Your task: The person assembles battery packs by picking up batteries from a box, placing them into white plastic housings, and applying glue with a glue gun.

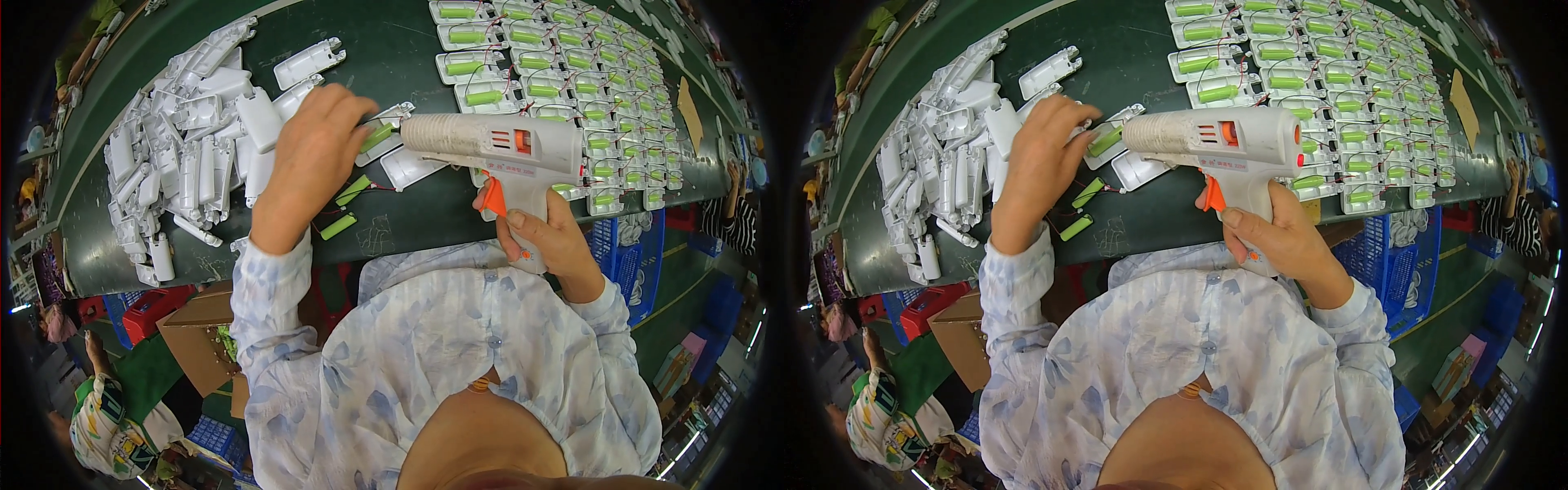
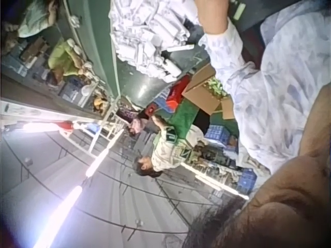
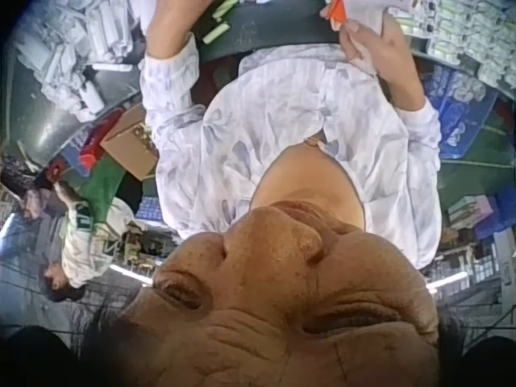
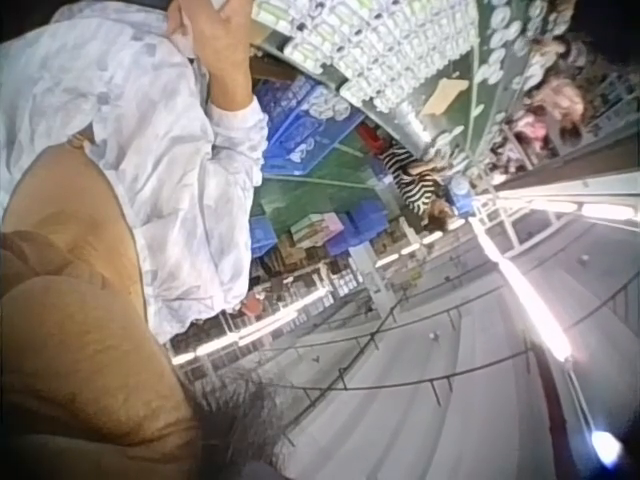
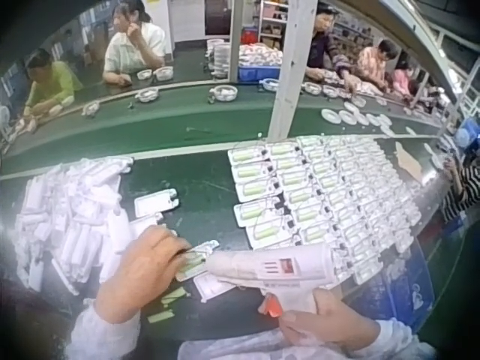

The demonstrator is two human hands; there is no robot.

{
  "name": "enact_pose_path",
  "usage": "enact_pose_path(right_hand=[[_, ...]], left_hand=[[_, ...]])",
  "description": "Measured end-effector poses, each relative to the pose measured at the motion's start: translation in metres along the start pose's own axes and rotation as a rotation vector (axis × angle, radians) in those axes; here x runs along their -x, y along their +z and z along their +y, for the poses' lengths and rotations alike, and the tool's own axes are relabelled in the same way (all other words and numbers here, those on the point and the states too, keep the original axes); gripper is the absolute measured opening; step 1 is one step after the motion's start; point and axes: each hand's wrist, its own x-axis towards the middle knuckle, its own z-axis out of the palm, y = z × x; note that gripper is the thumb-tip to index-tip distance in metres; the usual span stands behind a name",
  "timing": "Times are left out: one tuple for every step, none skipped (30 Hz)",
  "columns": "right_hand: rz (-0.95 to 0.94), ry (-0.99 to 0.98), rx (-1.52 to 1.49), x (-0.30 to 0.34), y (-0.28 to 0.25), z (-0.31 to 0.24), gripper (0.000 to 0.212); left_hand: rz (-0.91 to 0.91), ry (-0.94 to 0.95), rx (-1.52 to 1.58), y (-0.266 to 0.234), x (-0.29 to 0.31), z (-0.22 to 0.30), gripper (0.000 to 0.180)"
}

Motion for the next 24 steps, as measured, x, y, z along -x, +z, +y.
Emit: enact_pose_path(right_hand=[[0.001,0.001,0.001,-0.001,0.000,0.002,0.028],[0.005,-0.003,0.008,-0.003,-0.001,0.005,0.027],[0.009,-0.008,0.014,-0.005,-0.001,0.007,0.027],[0.005,-0.006,0.015,-0.007,-0.001,0.007,0.027],[0.007,0.005,0.022,-0.009,0.000,0.007,0.028],[0.010,0.016,0.028,-0.010,0.000,0.008,0.028],[0.006,0.017,0.030,-0.012,0.001,0.007,0.028],[-0.006,0.023,0.037,-0.013,0.001,0.007,0.028],[-0.016,0.028,0.043,-0.013,0.002,0.007,0.028],[-0.018,0.028,0.044,-0.012,0.002,0.006,0.028],[-0.017,0.040,0.048,-0.011,0.003,0.005,0.028],[-0.017,0.052,0.051,-0.009,0.004,0.004,0.028],[-0.015,0.051,0.053,-0.007,0.004,0.004,0.028],[-0.019,0.047,0.060,-0.004,0.004,0.003,0.028],[-0.023,0.042,0.067,-0.001,0.003,0.003,0.028],[-0.016,0.040,0.068,0.000,0.003,0.003,0.028],[-0.018,0.056,0.088,0.001,0.003,0.004,0.028],[-0.017,0.071,0.107,0.002,0.002,0.004,0.028],[0.004,0.067,0.108,0.004,0.001,0.005,0.028],[0.018,0.069,0.069,0.005,0.000,0.006,0.025],[0.038,0.068,0.029,0.007,0.000,0.008,0.023],[0.052,0.081,0.027,0.007,-0.002,0.008,0.022],[0.020,0.063,0.028,0.007,-0.002,0.005,0.025],[0.001,0.047,0.036,0.003,0.001,0.006,0.028]], left_hand=[[0.001,0.000,0.002,-0.008,0.008,0.003,0.017],[-0.117,-0.089,0.072,-0.016,0.018,0.006,0.019],[-0.234,-0.179,0.143,-0.023,0.026,0.010,0.021],[-0.290,-0.149,0.128,-0.027,0.034,0.014,0.026],[-0.277,-0.140,0.080,-0.028,0.039,0.020,0.027],[-0.264,-0.130,0.032,-0.026,0.041,0.027,0.029],[-0.210,-0.126,-0.057,-0.021,0.044,0.032,0.031],[-0.208,-0.128,-0.057,-0.015,0.047,0.035,0.031],[-0.162,-0.128,-0.092,-0.010,0.050,0.036,0.030],[-0.116,-0.127,-0.127,-0.006,0.053,0.037,0.029],[-0.115,-0.128,-0.127,-0.001,0.056,0.035,0.029],[-0.098,-0.099,-0.160,0.004,0.059,0.033,0.026],[-0.081,-0.068,-0.192,0.008,0.061,0.031,0.023],[-0.079,-0.067,-0.191,0.012,0.064,0.030,0.023],[-0.088,-0.056,-0.206,0.014,0.066,0.030,0.021],[-0.097,-0.039,-0.217,0.016,0.067,0.029,0.018],[-0.096,-0.032,-0.212,0.017,0.067,0.028,0.018],[-0.089,-0.023,-0.222,0.018,0.066,0.028,0.017],[-0.081,-0.005,-0.226,0.020,0.064,0.028,0.016],[-0.081,0.018,-0.211,0.021,0.061,0.027,0.016],[-0.079,0.041,-0.236,0.021,0.059,0.027,0.016],[-0.076,0.084,-0.242,0.025,0.053,0.025,0.017],[-0.065,0.090,-0.259,0.026,0.053,0.026,0.010],[-0.061,0.152,-0.200,0.044,0.036,0.033,0.010]])
